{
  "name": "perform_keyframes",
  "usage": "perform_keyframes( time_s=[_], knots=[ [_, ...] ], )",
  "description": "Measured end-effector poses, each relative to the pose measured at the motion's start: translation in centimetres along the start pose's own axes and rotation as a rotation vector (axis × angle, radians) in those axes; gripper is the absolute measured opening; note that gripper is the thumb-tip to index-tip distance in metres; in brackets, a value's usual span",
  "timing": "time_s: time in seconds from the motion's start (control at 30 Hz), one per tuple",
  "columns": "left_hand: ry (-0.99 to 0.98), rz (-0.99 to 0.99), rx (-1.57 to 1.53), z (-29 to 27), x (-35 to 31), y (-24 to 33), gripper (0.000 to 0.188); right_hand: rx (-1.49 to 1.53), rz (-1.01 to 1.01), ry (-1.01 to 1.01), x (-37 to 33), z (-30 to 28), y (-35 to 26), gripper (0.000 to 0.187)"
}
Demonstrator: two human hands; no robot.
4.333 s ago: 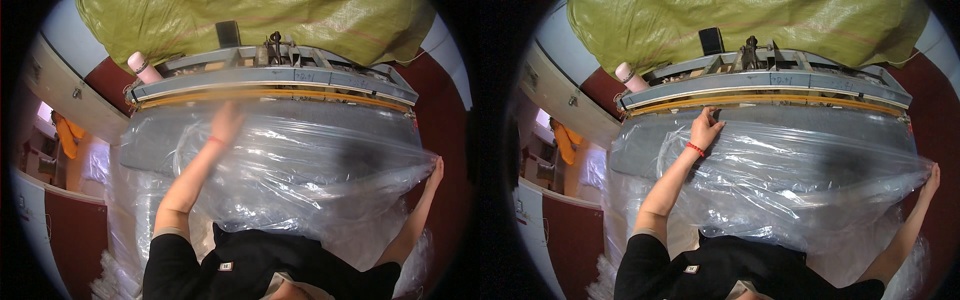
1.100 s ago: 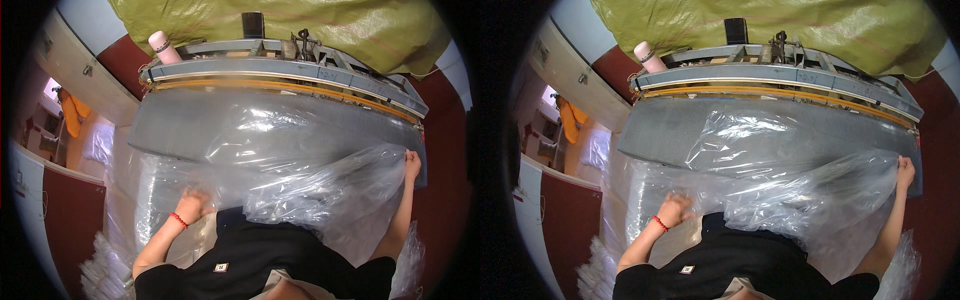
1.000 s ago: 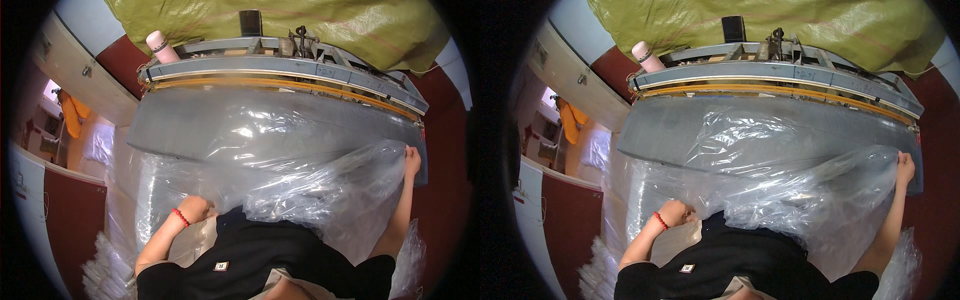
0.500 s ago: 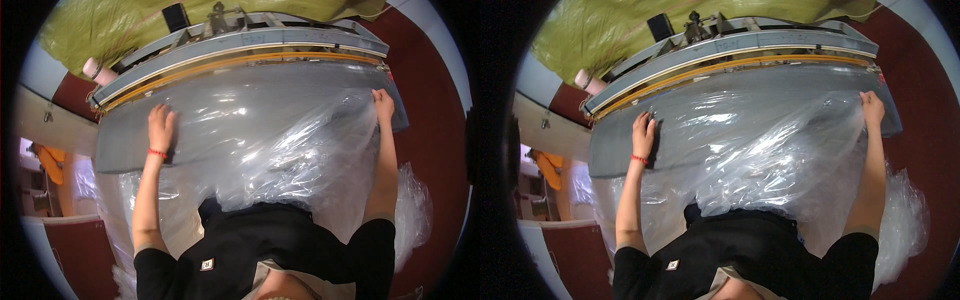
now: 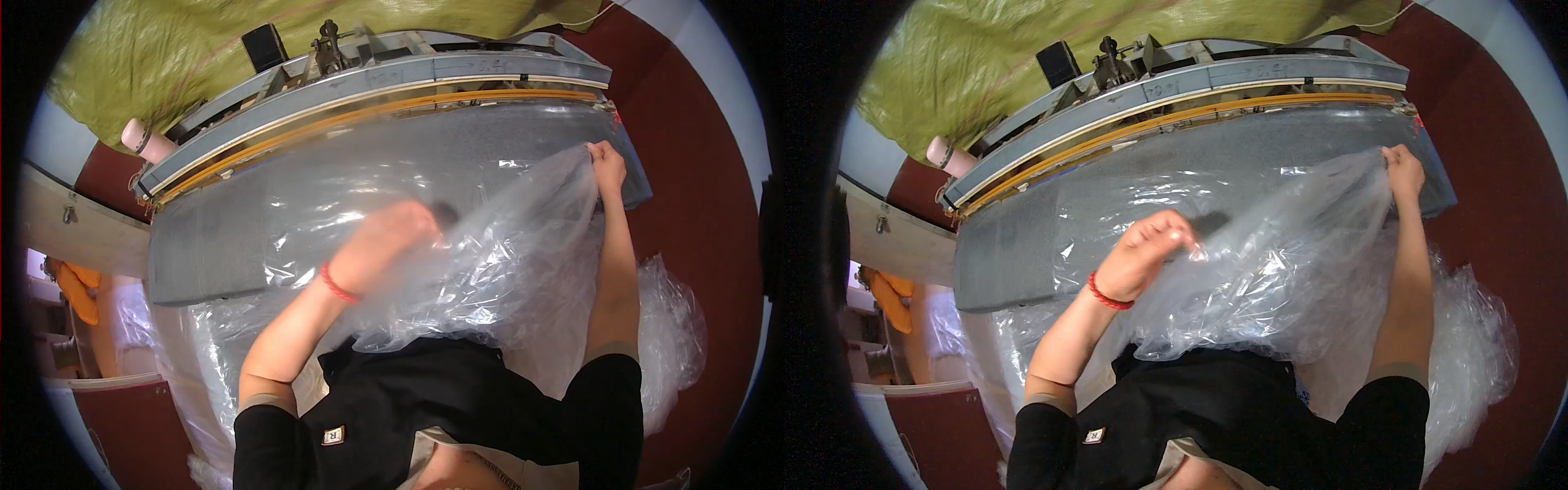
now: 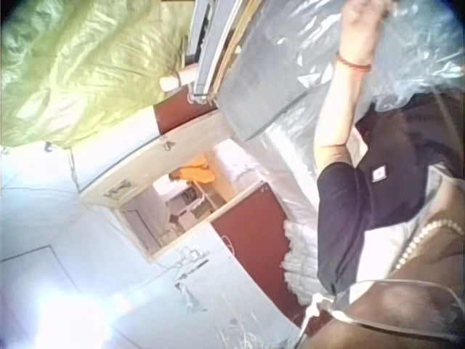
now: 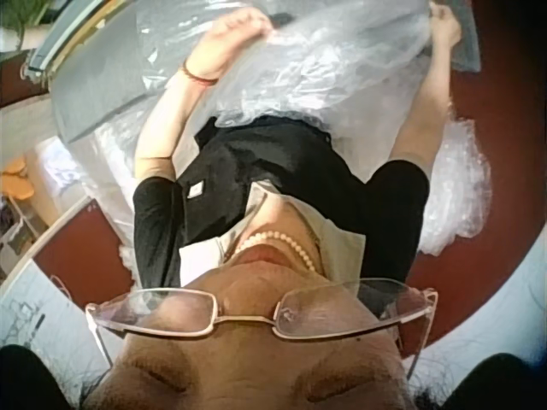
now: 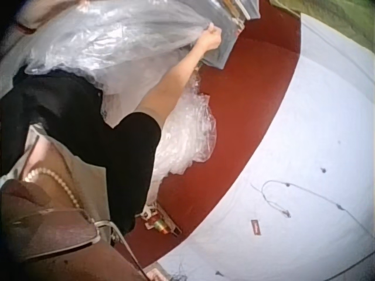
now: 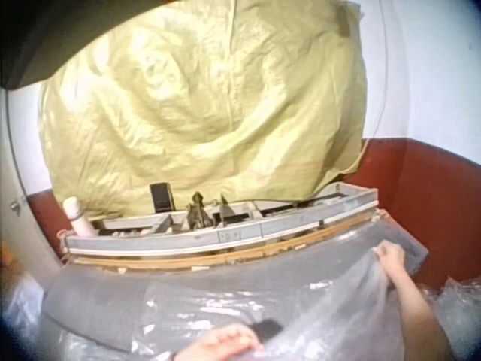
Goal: The recorder is aligning and smoothing large plastic sheets on a specialized heating and sealing machine, likely to prepare them for packaging or further production.
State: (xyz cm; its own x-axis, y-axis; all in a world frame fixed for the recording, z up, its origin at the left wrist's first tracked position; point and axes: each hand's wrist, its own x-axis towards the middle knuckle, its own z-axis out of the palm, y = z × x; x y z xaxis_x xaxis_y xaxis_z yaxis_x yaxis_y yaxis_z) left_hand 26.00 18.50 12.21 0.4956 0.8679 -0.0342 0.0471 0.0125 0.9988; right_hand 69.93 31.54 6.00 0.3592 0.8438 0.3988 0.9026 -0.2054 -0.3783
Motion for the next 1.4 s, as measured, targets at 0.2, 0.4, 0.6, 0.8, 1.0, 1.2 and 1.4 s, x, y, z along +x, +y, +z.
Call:
perform_keyframes(
  time_s=[0.2, 0.4, 0.6, 0.8, 1.0, 1.2, 1.4],
  knots=[
    [0.138, 0.128, -0.043, -1.1, -4.0, 0.2, 0.022, 0.003, 0.003, -0.004, 0.0, -0.1, -0.5, 0.027],
    [0.203, -0.026, 1.437, -6.7, -6.3, -4.4, 0.054, 0.0, -0.029, -0.005, 0.4, 0.5, 0.2, 0.028],
    [0.83, 0.174, 1.086, -10.9, -10.9, -5.1, 0.028, -0.049, -0.051, 0.016, 0.5, 0.5, 0.1, 0.03],
    [-0.062, -0.011, 0.444, -1.3, -13.4, -4.5, 0.016, -0.04, -0.026, -0.012, 0.7, 0.9, 0.5, 0.03],
    [0.816, 0.003, 0.413, -2.1, -14.7, -8.4, 0.029, -0.019, -0.026, -0.018, 0.7, 0.9, 1.1, 0.031],
    [0.509, -0.11, 0.928, -1.3, -15.5, -16.7, 0.021, -0.024, -0.011, -0.034, 0.7, 0.8, 0.5, 0.031],
    [0.266, -0.265, -0.103, -3.7, -17.3, -15.9, 0.011, -0.003, -0.035, -0.021, 0.8, 1.1, 0.3, 0.031]
  ],
)
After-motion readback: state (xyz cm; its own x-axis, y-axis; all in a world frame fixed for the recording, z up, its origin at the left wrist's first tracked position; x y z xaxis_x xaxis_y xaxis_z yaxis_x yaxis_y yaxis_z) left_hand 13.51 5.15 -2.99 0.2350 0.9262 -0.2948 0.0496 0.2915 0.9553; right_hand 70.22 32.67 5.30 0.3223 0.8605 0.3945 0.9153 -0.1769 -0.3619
